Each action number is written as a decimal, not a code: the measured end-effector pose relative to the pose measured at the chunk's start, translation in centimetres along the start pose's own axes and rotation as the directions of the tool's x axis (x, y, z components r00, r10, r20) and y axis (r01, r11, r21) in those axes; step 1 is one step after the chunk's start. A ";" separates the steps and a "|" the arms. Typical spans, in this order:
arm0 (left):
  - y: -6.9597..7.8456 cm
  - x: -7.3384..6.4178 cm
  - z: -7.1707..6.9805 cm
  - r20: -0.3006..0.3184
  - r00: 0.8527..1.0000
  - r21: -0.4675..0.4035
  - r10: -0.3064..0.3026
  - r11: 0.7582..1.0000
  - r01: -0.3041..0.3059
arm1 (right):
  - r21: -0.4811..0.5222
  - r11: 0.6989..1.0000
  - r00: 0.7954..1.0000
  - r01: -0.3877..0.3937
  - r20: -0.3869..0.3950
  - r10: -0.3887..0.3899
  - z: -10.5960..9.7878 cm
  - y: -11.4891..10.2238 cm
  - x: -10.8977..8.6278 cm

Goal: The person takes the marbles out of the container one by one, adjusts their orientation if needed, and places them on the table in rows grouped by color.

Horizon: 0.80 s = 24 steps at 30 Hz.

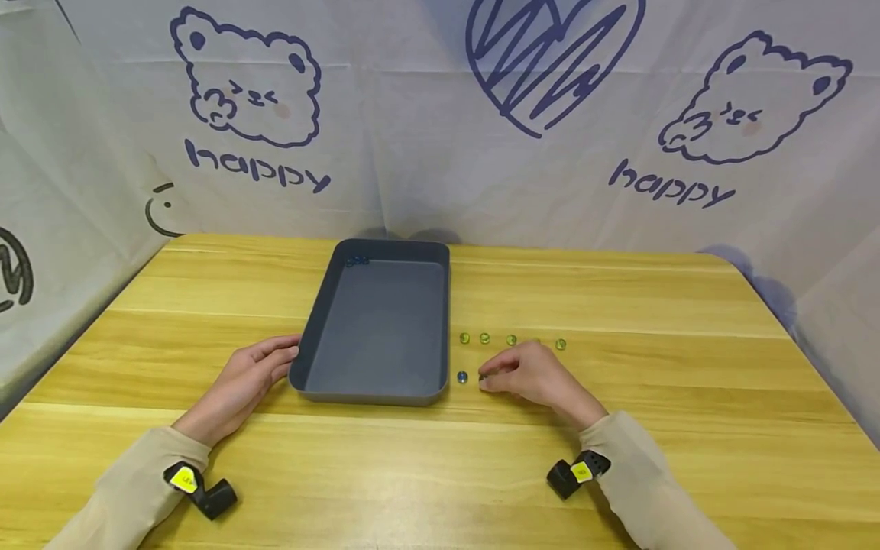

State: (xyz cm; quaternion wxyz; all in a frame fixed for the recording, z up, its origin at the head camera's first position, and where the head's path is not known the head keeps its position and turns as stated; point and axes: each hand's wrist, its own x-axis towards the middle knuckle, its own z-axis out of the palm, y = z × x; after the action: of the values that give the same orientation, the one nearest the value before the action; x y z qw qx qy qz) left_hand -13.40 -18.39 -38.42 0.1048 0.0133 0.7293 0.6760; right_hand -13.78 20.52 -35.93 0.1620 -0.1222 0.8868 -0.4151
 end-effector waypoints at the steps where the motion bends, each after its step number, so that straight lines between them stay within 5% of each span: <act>1: 0.0 0.0 0.0 0.000 1.000 0.000 0.000 1.000 0.000 | 0.004 1.000 1.000 0.003 0.002 -0.003 0.0 0.0 0.0; 24: -0.1 0.0 -0.1 0.001 1.000 -0.002 -0.001 1.000 0.001 | 0.022 1.000 1.000 -0.016 0.026 0.015 -0.2 -0.1 0.1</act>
State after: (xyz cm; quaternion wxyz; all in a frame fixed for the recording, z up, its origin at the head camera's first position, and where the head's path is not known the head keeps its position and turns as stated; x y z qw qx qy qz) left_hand -13.43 -18.47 -38.56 0.1057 0.0131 0.7284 0.6768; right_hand -13.91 20.56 -35.76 0.1781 -0.1190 0.8809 -0.4220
